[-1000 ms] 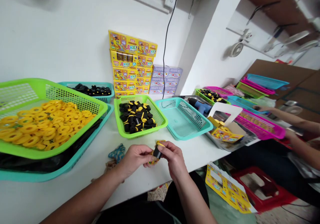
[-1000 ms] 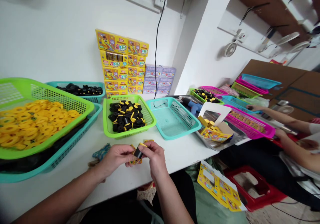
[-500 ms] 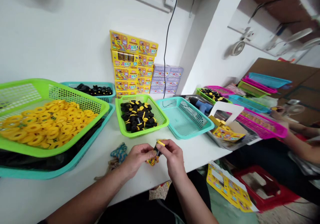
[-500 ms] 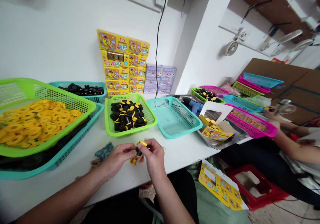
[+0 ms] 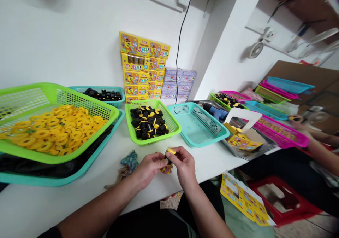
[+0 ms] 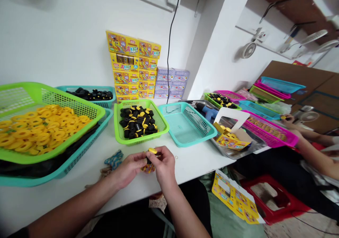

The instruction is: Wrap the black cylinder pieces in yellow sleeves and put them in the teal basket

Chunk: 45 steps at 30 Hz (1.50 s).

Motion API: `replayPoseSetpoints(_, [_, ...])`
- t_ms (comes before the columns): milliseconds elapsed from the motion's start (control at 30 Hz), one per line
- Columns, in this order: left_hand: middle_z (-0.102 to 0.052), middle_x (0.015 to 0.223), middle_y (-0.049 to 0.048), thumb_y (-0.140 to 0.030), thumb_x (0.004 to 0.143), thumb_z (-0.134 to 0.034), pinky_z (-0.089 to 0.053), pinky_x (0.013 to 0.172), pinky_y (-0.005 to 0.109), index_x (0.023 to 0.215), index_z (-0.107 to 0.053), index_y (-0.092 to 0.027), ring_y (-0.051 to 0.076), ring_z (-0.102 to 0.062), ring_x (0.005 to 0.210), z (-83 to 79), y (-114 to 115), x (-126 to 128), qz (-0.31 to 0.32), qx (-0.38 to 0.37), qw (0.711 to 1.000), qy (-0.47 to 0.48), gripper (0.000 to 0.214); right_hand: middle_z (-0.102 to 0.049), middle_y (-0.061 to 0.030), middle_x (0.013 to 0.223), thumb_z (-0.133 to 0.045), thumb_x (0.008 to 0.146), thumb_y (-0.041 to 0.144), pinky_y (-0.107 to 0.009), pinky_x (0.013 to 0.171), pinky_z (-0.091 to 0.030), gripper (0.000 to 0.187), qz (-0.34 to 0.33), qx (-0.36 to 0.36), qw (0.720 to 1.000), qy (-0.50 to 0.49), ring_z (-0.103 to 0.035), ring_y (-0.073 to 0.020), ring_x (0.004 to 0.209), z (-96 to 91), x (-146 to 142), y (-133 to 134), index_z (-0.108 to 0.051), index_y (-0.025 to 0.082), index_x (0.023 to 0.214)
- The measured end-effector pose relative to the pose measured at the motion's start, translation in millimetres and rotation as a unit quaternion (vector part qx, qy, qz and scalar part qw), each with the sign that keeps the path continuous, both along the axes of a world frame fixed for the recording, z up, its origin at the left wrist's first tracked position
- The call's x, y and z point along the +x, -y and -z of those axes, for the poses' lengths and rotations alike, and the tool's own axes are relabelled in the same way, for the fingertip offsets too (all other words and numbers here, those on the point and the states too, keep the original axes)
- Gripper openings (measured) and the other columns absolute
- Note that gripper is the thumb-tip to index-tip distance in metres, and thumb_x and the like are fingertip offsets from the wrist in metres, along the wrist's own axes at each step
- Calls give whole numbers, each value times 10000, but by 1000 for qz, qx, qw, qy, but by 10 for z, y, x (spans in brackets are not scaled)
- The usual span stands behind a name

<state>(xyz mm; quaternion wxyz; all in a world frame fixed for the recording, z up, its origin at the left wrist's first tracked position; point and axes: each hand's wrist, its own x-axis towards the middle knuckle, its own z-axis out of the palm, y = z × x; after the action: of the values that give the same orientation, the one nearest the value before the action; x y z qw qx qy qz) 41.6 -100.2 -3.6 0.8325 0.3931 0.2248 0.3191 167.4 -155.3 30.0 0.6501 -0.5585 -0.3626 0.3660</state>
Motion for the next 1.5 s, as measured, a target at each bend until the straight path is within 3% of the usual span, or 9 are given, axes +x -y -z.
replayPoseSetpoints(267, [-635, 746, 50, -291, 639, -853, -423, 711, 284, 797, -711, -103, 151, -563, 715, -66, -3, -12, -3, 70, 997, -40, 284, -650, -22, 722, -807, 650, 396, -268, 629, -426, 308, 0, -2, 1000, 15, -557, -146, 666, 79, 37, -26, -641, 160, 758])
replayPoseSetpoints(433, [-645, 786, 77, -318, 606, -872, -458, 706, 319, 809, -711, -95, 178, -584, 725, -52, -12, 6, -2, 11, 999, -33, 342, -641, -19, 697, -812, 642, 409, -266, 596, -413, 328, -1, -15, 1000, 19, -540, -140, 629, 85, 73, -33, -633, 156, 749])
replayPoseSetpoints(633, [-680, 885, 136, -389, 686, -813, -507, 729, 394, 869, -720, -93, 253, -635, 809, -99, -64, -32, 48, -32, 998, 0, 360, -624, -8, 642, -799, 658, 441, -266, 601, -418, 338, 7, -18, 1000, 9, -518, -127, 597, 75, 153, -47, -640, 149, 719])
replayPoseSetpoints(867, [-666, 757, 96, -385, 652, -835, -481, 670, 344, 752, -667, -94, 203, -618, 667, -36, -71, -7, 2, -12, 999, -40, 350, -619, -10, 640, -795, 650, 442, -279, 605, -432, 335, -15, -22, 999, -20, -522, -131, 592, 53, 131, -28, -633, 152, 695])
replayPoseSetpoints(1100, [-598, 595, 21, -414, 631, -840, -403, 550, 263, 667, -594, -135, 150, -555, 537, -38, -51, -6, -51, 7, 997, -49, 374, -636, -21, 725, -805, 653, 425, -282, 619, -445, 340, 0, 2, 999, 34, -540, -140, 631, 147, 98, -18, -605, 167, 748])
replayPoseSetpoints(1200, [-594, 611, 13, -399, 633, -848, -433, 588, 278, 667, -604, -131, 148, -551, 564, -80, -28, -6, -66, -7, 997, -37, 363, -653, -34, 770, -787, 679, 435, -277, 620, -454, 329, 20, 12, 998, 58, -554, -142, 643, 165, 84, -15, -605, 169, 750])
replayPoseSetpoints(1367, [-661, 774, 73, -362, 637, -859, -469, 686, 335, 791, -680, -118, 191, -602, 709, -76, -2, 15, -18, -45, 999, 3, 340, -646, -21, 715, -806, 647, 433, -275, 610, -449, 337, 28, 2, 999, 16, -552, -145, 633, 145, 77, -26, -626, 166, 746])
replayPoseSetpoints(1500, [-664, 767, 77, -307, 577, -897, -465, 713, 327, 782, -708, -105, 181, -605, 720, -51, 14, 33, -11, -64, 998, -4, 345, -620, -3, 676, -816, 624, 426, -267, 588, -421, 333, 13, -16, 1000, -12, -526, -133, 612, 119, 77, -27, -638, 159, 717])
